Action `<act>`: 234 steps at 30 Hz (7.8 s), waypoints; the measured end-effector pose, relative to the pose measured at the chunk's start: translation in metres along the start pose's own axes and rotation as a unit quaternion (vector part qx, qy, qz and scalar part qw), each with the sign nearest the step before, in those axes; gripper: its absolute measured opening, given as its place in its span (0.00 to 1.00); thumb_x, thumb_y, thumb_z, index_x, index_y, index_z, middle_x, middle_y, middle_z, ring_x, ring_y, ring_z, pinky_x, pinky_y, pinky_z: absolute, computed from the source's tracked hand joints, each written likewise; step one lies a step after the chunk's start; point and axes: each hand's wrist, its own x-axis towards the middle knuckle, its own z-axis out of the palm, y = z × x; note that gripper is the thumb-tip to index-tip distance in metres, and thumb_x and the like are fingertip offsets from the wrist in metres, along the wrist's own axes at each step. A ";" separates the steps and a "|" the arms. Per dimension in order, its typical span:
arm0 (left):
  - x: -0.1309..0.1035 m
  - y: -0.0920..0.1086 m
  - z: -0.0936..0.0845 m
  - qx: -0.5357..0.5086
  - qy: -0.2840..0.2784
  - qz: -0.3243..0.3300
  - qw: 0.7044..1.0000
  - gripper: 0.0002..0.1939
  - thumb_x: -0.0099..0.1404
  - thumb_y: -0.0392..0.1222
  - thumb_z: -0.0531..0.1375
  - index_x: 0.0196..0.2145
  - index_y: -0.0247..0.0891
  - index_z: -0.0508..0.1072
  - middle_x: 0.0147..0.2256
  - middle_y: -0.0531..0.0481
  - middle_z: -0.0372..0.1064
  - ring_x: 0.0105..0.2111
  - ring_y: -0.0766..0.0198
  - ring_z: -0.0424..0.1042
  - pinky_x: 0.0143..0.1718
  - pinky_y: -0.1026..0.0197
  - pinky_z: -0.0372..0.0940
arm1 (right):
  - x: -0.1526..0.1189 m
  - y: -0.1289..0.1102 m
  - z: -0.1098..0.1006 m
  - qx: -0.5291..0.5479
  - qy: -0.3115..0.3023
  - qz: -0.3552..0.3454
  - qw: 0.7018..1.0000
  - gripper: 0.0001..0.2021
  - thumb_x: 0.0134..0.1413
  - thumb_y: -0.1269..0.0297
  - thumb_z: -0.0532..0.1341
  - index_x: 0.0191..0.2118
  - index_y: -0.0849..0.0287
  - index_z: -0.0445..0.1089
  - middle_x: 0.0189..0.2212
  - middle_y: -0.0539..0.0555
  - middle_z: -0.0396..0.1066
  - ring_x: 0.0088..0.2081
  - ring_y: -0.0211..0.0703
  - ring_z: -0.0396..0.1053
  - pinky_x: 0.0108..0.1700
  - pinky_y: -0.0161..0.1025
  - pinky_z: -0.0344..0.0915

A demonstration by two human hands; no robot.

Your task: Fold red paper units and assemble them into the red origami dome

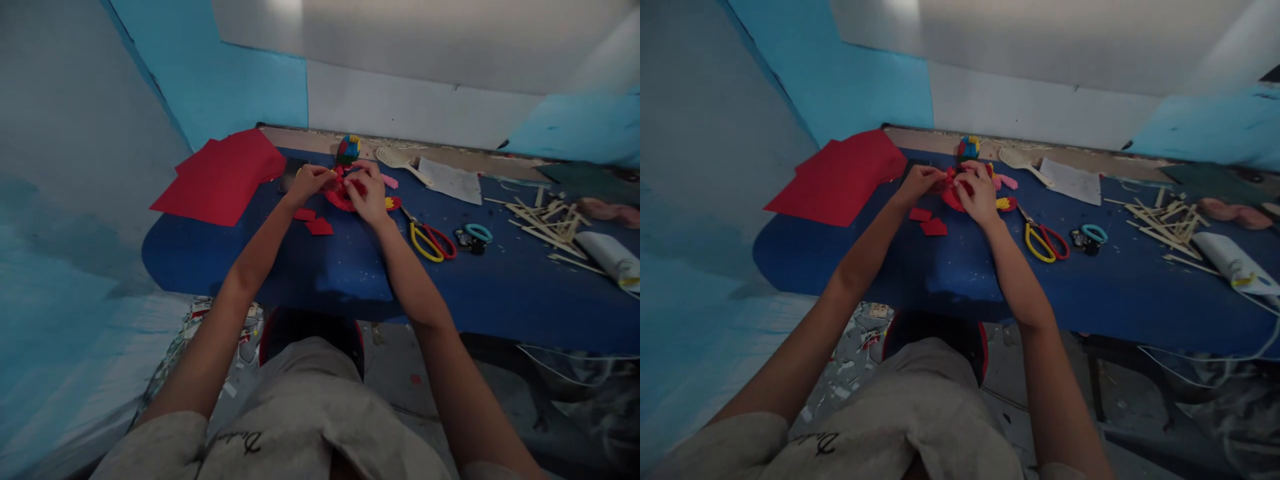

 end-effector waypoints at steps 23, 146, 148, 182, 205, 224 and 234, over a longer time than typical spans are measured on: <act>-0.001 -0.007 0.014 0.239 0.046 0.200 0.949 0.10 0.65 0.40 0.57 0.31 0.34 0.76 0.27 0.50 0.76 0.27 0.67 0.72 0.33 0.67 0.63 | 0.006 0.020 0.012 0.079 0.106 0.085 0.988 0.12 0.53 0.52 0.62 0.27 0.54 0.69 0.35 0.56 0.72 0.44 0.48 0.70 0.54 0.53 0.64; 0.007 -0.015 -0.002 0.322 -0.035 0.270 0.907 0.14 0.65 0.49 0.56 0.34 0.36 0.76 0.32 0.49 0.75 0.33 0.64 0.71 0.37 0.64 0.61 | 0.010 0.004 -0.009 0.280 -0.039 0.298 0.912 0.12 0.49 0.53 0.65 0.28 0.57 0.74 0.27 0.51 0.74 0.32 0.38 0.71 0.42 0.39 0.70; 0.007 -0.017 0.000 0.374 -0.038 0.285 0.882 0.14 0.65 0.49 0.56 0.35 0.38 0.76 0.33 0.48 0.75 0.35 0.62 0.72 0.38 0.63 0.61 | 0.009 0.005 -0.011 0.286 -0.048 0.301 0.908 0.13 0.43 0.51 0.68 0.26 0.56 0.74 0.25 0.50 0.74 0.29 0.39 0.70 0.39 0.40 0.70; 0.005 -0.018 0.001 0.426 0.007 0.324 0.845 0.18 0.68 0.51 0.54 0.38 0.37 0.78 0.36 0.44 0.77 0.38 0.59 0.74 0.38 0.60 0.61 | 0.008 0.008 -0.014 0.145 -0.104 0.159 0.971 0.07 0.51 0.59 0.63 0.32 0.57 0.74 0.26 0.50 0.73 0.28 0.39 0.66 0.34 0.38 0.64; 0.008 -0.015 0.003 0.202 0.016 0.236 0.950 0.07 0.54 0.35 0.60 0.27 0.32 0.79 0.24 0.51 0.74 0.26 0.68 0.68 0.28 0.67 0.59 | 0.002 0.011 0.005 0.004 0.027 -0.029 0.999 0.06 0.54 0.60 0.61 0.31 0.54 0.74 0.32 0.54 0.76 0.36 0.48 0.73 0.45 0.50 0.70; 0.004 -0.013 0.005 0.259 0.021 0.215 0.941 0.09 0.56 0.39 0.60 0.30 0.33 0.80 0.25 0.50 0.75 0.27 0.67 0.70 0.29 0.66 0.59 | 0.003 0.000 -0.002 -0.163 -0.029 -0.033 0.986 0.10 0.60 0.59 0.57 0.36 0.58 0.74 0.38 0.58 0.76 0.43 0.51 0.71 0.47 0.52 0.64; 0.014 -0.018 0.007 -0.026 0.113 0.059 0.992 0.10 0.62 0.40 0.56 0.33 0.33 0.76 0.30 0.45 0.77 0.29 0.66 0.75 0.32 0.65 0.69 | -0.004 -0.020 0.006 -0.203 -0.053 -0.053 0.976 0.21 0.60 0.55 0.56 0.58 0.49 0.66 0.63 0.57 0.59 0.66 0.58 0.50 0.63 0.62 0.48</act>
